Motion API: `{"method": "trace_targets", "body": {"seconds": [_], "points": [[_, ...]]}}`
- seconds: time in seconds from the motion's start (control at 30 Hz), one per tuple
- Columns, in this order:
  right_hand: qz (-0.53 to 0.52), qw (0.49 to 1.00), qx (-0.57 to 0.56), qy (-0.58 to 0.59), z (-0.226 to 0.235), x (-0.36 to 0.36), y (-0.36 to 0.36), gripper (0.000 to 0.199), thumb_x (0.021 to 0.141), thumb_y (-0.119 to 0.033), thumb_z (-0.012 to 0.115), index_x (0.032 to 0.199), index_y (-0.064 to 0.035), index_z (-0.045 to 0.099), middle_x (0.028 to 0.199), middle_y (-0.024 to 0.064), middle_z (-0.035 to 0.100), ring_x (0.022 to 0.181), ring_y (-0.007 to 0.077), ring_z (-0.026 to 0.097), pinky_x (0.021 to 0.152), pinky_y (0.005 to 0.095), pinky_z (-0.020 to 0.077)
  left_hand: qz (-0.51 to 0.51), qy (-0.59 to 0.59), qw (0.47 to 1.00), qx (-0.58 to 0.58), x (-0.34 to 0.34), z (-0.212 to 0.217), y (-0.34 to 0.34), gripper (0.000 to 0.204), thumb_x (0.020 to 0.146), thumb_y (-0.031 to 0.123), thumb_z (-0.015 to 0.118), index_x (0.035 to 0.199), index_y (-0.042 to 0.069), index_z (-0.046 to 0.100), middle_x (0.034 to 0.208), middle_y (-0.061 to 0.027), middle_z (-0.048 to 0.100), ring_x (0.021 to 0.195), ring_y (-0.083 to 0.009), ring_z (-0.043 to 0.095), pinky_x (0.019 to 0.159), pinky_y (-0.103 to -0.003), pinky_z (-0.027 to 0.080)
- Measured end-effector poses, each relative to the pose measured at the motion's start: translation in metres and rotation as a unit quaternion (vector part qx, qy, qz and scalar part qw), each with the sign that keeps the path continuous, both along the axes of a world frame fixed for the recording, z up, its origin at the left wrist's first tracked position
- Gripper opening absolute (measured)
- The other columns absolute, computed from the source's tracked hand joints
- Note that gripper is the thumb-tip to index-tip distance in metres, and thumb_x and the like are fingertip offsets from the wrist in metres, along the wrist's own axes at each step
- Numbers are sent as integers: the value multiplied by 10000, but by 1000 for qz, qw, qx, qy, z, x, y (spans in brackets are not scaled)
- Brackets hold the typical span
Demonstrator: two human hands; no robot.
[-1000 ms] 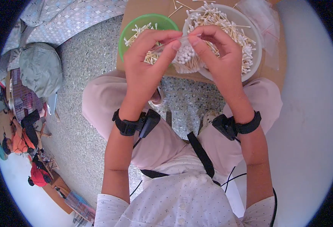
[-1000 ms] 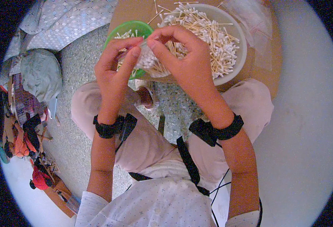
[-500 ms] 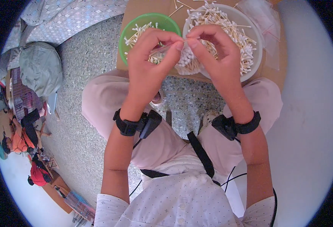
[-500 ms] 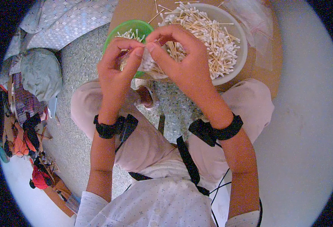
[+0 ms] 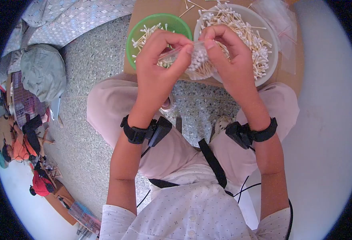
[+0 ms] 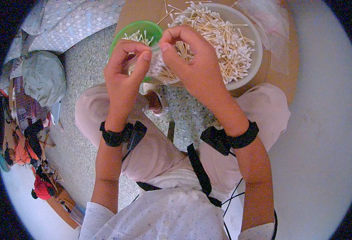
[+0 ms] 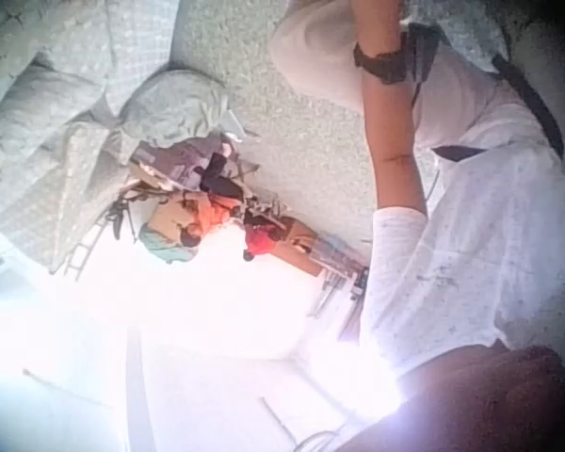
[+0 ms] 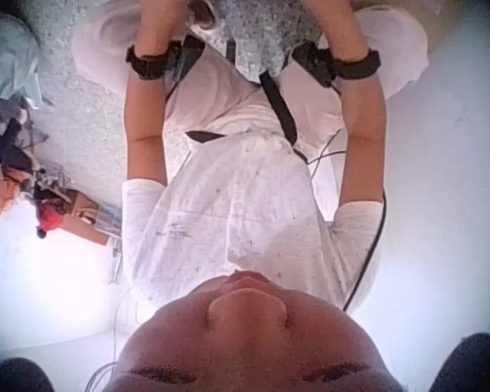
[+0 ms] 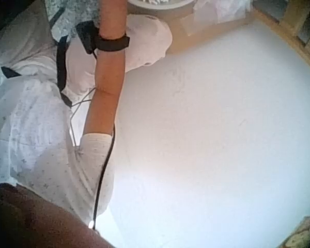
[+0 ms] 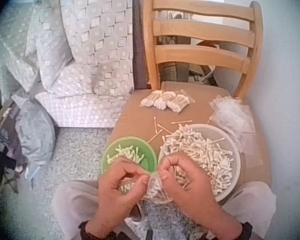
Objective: The person is sorting cotton swabs and packing them into small plastic bags.
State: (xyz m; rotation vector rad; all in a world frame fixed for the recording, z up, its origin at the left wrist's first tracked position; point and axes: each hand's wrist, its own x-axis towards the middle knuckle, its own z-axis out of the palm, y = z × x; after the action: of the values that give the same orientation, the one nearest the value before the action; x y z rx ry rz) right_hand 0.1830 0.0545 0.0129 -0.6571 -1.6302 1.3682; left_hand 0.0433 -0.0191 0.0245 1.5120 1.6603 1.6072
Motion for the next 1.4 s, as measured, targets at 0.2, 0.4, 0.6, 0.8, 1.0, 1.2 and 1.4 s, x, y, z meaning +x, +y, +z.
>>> {"method": "trace_targets", "body": {"seconds": [0.2, 0.4, 0.6, 0.8, 1.0, 1.2, 1.4], "points": [[15, 998, 54, 22, 1, 1, 3, 90, 811, -74, 611, 867, -9, 587, 835, 48, 587, 834, 145, 558, 803, 274, 446, -2, -7, 1000, -2, 2, 2, -1, 101, 760, 36, 685, 842, 18, 628, 793, -44, 584, 739, -128, 555, 689, -243, 448], [20, 999, 49, 11, 2, 2, 2, 94, 803, -73, 618, 871, -12, 595, 837, 56, 611, 821, 145, 579, 783, 276, 458, 0, 17, 1000, -14, 3, 3, -1, 91, 763, 39, 686, 836, 21, 633, 787, -43, 582, 738, -129, 554, 689, -243, 447], [-20, 999, -15, 48, 3, 1, -1, 98, 835, -88, 611, 891, -9, 598, 872, 37, 629, 854, 117, 584, 807, 272, 468, -14, -10, 1000, -16, 2, 6, -1, 121, 796, 82, 682, 897, 21, 658, 860, -42, 639, 796, -117, 579, 695, -240, 451], [7, 995, -73, 63, 6, 7, 5, 98, 906, -97, 560, 966, -20, 568, 998, 45, 598, 950, 106, 552, 868, 262, 437, -5, -67, 996, -54, -2, 5, -2, 124, 837, 112, 666, 931, 32, 669, 920, -22, 661, 818, -85, 586, 702, -227, 458], [7, 997, -75, 30, 4, 4, 4, 159, 850, -127, 637, 962, -14, 627, 923, 37, 644, 864, 101, 585, 829, 254, 462, 8, -88, 995, -49, 1, 3, -2, 109, 840, 99, 659, 923, 28, 654, 921, -21, 646, 803, -77, 578, 691, -219, 455], [-26, 1000, -13, 7, 0, 2, 3, 151, 842, -128, 647, 938, -14, 628, 909, 35, 642, 869, 117, 586, 825, 271, 465, 3, -75, 996, -43, 4, 6, -1, 98, 834, 93, 652, 897, 22, 628, 866, -4, 622, 766, -69, 558, 678, -216, 454], [1, 1000, -23, -3, 3, 4, 6, 140, 830, -112, 644, 929, -14, 628, 907, 40, 650, 880, 113, 593, 821, 262, 466, 12, -70, 997, -41, 4, 5, -1, 93, 826, 83, 650, 879, 17, 611, 843, 2, 616, 743, -64, 551, 669, -214, 454]]}}
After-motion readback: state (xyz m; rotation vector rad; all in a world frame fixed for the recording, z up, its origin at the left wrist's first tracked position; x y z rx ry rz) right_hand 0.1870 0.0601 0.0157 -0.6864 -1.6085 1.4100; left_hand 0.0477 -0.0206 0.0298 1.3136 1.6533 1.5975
